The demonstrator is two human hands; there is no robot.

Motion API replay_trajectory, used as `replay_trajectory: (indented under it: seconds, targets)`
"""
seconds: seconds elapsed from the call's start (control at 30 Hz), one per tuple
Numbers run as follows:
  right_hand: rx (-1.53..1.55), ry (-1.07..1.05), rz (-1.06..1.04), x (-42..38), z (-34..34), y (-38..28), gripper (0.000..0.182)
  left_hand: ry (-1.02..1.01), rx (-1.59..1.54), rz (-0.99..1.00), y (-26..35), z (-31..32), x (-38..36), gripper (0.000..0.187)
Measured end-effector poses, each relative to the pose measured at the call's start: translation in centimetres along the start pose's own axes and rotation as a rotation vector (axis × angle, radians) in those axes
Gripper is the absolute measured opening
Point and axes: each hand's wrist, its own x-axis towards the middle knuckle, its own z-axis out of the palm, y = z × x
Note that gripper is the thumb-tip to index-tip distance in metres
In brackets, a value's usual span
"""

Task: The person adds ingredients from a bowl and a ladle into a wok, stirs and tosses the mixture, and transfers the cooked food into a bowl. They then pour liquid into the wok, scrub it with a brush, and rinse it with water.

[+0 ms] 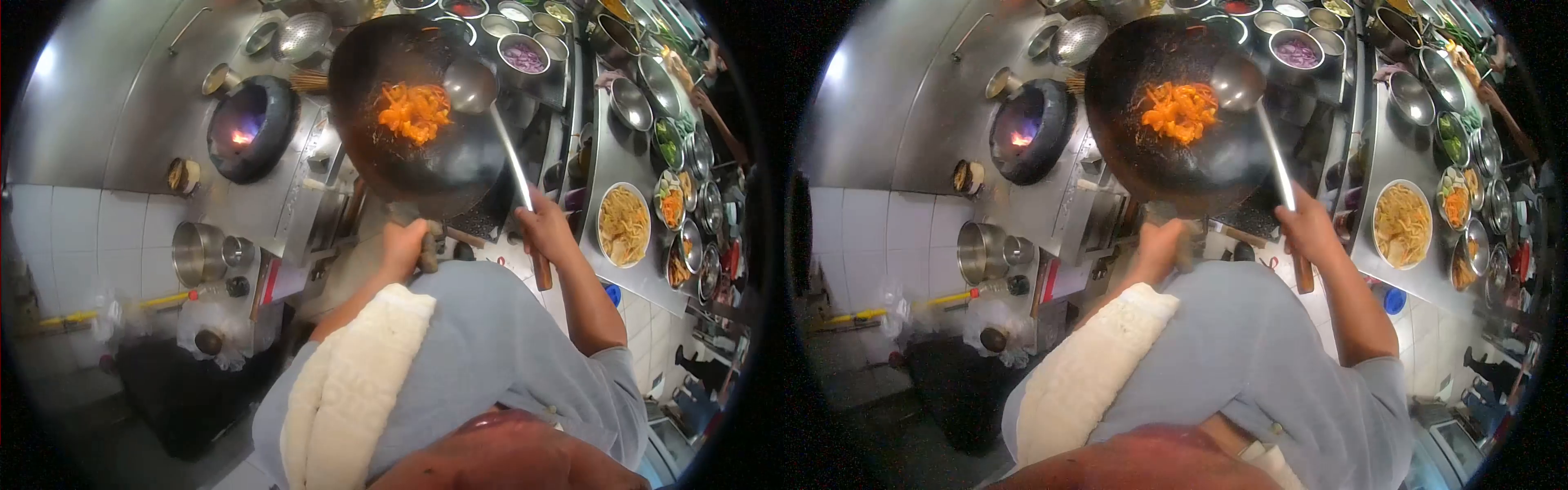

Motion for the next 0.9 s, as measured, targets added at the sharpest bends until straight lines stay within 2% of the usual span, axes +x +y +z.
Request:
replay_trajectory:
  seconds: [0.03,0.07,0.17,0.23,0.3,0.33,0.37,0.43,0.5,0.6,0.77,0.8,0.83,0.87,0.9]
  targets:
    - [0.131,-0.097,-0.035,-0.1,0.6,-0.1,0.056,0.057,0.106,0.153,-1.2,0.1,0.3,0.016]
    - [0.204,-0.153,0.043,-0.9,1.1,-1.1,0.049,0.063,0.111,0.16,-1.8,-0.1,0.9,0.016]
    - [0.577,-0.453,0.099,-0.9,2.8,-0.7,0.008,0.15,0.31,0.147,-2.0,-0.8,2.0,0.018]
    - [0.634,-0.468,0.164,-1.1,4.4,0.6,0.008,0.042,0.083,-0.099,-1.0,-1.6,1.8,0.022]
    - [0.754,-0.451,0.2,-1.0,4.4,1.8,0.007,-0.046,-0.023,-0.137,-3.2,-3.5,2.8,0.027]
    - [0.82,-0.457,0.199,-1.3,4.7,2.6,0.007,-0.063,-0.02,-0.213,-2.4,-3.4,2.4,0.029]
    - [0.802,-0.448,0.177,-2.0,4.8,2.6,0.007,-0.145,-0.18,-0.256,-3.0,-3.7,2.3,0.029]
    - [0.786,-0.428,0.139,-2.6,4.6,2.4,0.007,-0.159,-0.134,-0.298,-1.8,-4.4,0.0,0.028]
    - [0.673,-0.491,0.201,-3.1,5.5,2.0,0.008,-0.215,-0.188,-0.302,-2.2,-5.7,-0.3,0.028]
    - [0.682,-0.465,0.215,-4.1,6.0,2.3,0.006,-0.228,-0.218,-0.373,-2.5,-7.9,-1.7,0.029]
    - [0.734,-0.466,0.199,-5.9,5.8,1.4,0.009,-0.245,0.015,-0.271,-0.8,-9.4,-1.5,0.032]
    - [0.793,-0.386,0.213,-6.1,6.1,2.1,0.008,-0.219,0.086,-0.253,-0.6,-10.3,-1.7,0.033]
    - [0.847,-0.32,0.24,-6.1,6.6,2.6,0.008,-0.292,0.05,-0.321,-1.0,-11.4,-1.3,0.035]
    - [0.746,-0.333,0.171,-6.7,6.4,1.6,0.008,-0.285,0.317,0.073,2.0,-9.8,-5.6,0.036]
    - [0.735,-0.342,0.162,-7.1,6.6,1.0,0.009,-0.299,0.434,0.067,3.4,-9.7,-6.3,0.035]
